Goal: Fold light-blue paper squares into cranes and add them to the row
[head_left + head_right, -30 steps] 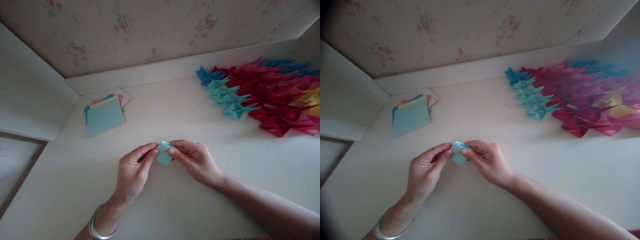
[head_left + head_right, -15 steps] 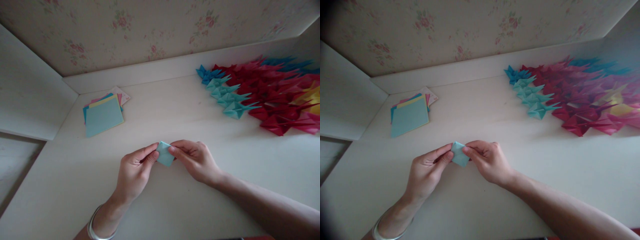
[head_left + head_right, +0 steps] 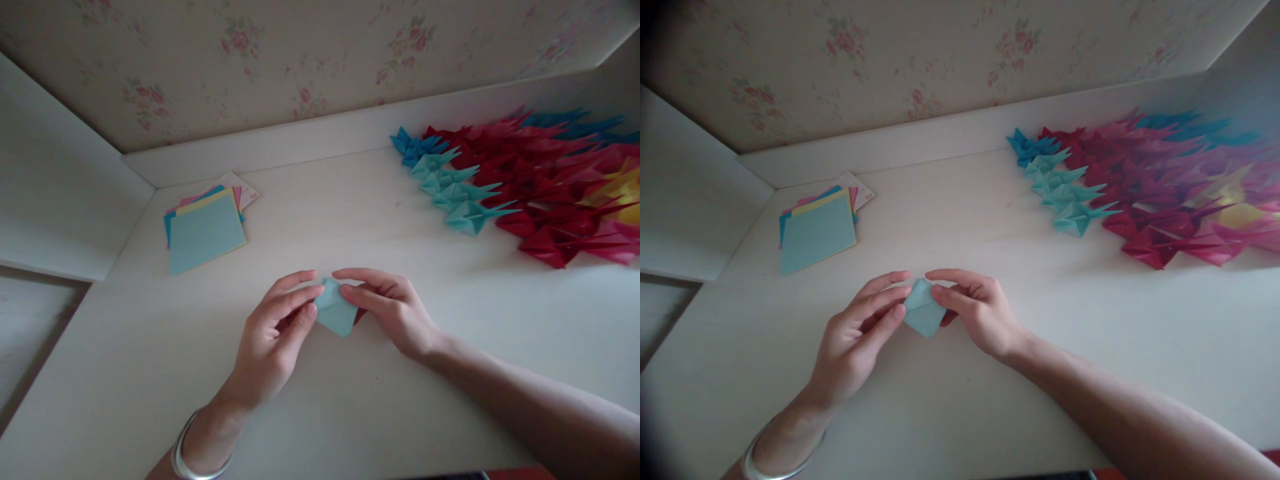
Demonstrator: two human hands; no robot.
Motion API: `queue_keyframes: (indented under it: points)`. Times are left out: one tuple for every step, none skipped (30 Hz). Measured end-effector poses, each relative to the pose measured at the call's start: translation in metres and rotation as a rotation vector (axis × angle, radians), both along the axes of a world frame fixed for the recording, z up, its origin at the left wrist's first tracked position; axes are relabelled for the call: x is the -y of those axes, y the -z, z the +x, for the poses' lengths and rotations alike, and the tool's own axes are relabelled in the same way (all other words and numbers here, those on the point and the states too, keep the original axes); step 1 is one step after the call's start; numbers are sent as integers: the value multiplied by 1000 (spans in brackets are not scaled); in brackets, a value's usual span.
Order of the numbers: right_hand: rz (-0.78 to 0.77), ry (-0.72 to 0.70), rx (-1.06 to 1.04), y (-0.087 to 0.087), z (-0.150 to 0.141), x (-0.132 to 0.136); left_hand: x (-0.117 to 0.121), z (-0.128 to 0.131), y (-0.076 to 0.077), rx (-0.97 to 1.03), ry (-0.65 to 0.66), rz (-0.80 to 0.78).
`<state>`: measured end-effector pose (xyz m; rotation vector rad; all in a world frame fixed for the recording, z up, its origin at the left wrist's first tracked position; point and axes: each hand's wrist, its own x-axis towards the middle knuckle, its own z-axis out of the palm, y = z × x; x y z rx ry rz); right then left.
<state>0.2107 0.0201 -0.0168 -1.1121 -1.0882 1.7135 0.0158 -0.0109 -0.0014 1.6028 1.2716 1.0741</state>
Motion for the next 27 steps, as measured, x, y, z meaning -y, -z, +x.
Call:
queue_keyframes:
  points:
    - [-33, 19, -34, 2, 1, -1, 0, -1, -1, -40, 49, 27]
    - [-58, 40, -63, 3, 1, -2, 0, -1, -2, -82, 97, 50]
    - [-76, 54, -86, 4, 1, -3, 0, -2, -3, -123, 138, 73]
    - [-85, 62, -106, 5, 2, -5, 0, -3, -3, -161, 165, 103]
    - [-87, 59, -122, 5, 2, -6, -1, -4, -2, -203, 179, 146]
    - [-86, 42, -130, 5, 2, -6, -1, -4, 0, -252, 184, 204]
    - [-80, 14, -131, 4, 2, -7, -2, -4, 2, -302, 183, 272]
    - [-71, -20, -121, 3, 2, -7, -3, -5, 5, -350, 180, 341]
    - [-57, -56, -105, 2, 2, -7, -3, -5, 7, -385, 175, 400]
    - [-36, -88, -83, 1, 2, -6, -3, -5, 8, -406, 167, 440]
    - [-8, -114, -58, -1, 2, -5, -4, -5, 9, -409, 155, 457]
    - [29, -136, -29, -2, 3, -5, -4, -5, 9, -397, 135, 445]
    - [74, -161, 1, -4, 4, -4, -3, -5, 8, -373, 103, 405]
    - [126, -190, 31, -5, 4, -3, -3, -5, 5, -341, 73, 339]
    - [178, -220, 59, -7, 5, -2, -3, -5, 1, -305, 48, 253]
    - [225, -243, 85, -8, 6, -2, -3, -4, -3, -263, 35, 152]
    - [264, -265, 112, -9, 7, -2, -3, -4, -7, -219, 39, 50]
    - [286, -283, 137, -9, 8, -1, -3, -3, -10, -174, 59, -42]
    - [291, -297, 158, -10, 8, -1, -4, -3, -13, -128, 79, -114]
    - [283, -304, 169, -10, 8, -1, -4, -3, -15, -86, 96, -170]
    - [263, -307, 168, -10, 9, -1, -5, -3, -17, -49, 106, -214]
    - [239, -301, 156, -9, 9, -1, -6, -3, -17, -19, 115, -247]
    - [216, -288, 141, -9, 8, -1, -6, -3, -17, 2, 126, -273]
    - [198, -268, 126, -8, 8, -1, -7, -3, -16, 18, 144, -291]
    - [184, -247, 117, -8, 8, 0, -7, -2, -16, 30, 164, -304]
    - [173, -232, 108, -7, 8, 0, -7, -2, -15, 45, 185, -316]
    - [165, -226, 93, -7, 8, 0, -6, -2, -15, 66, 199, -328]
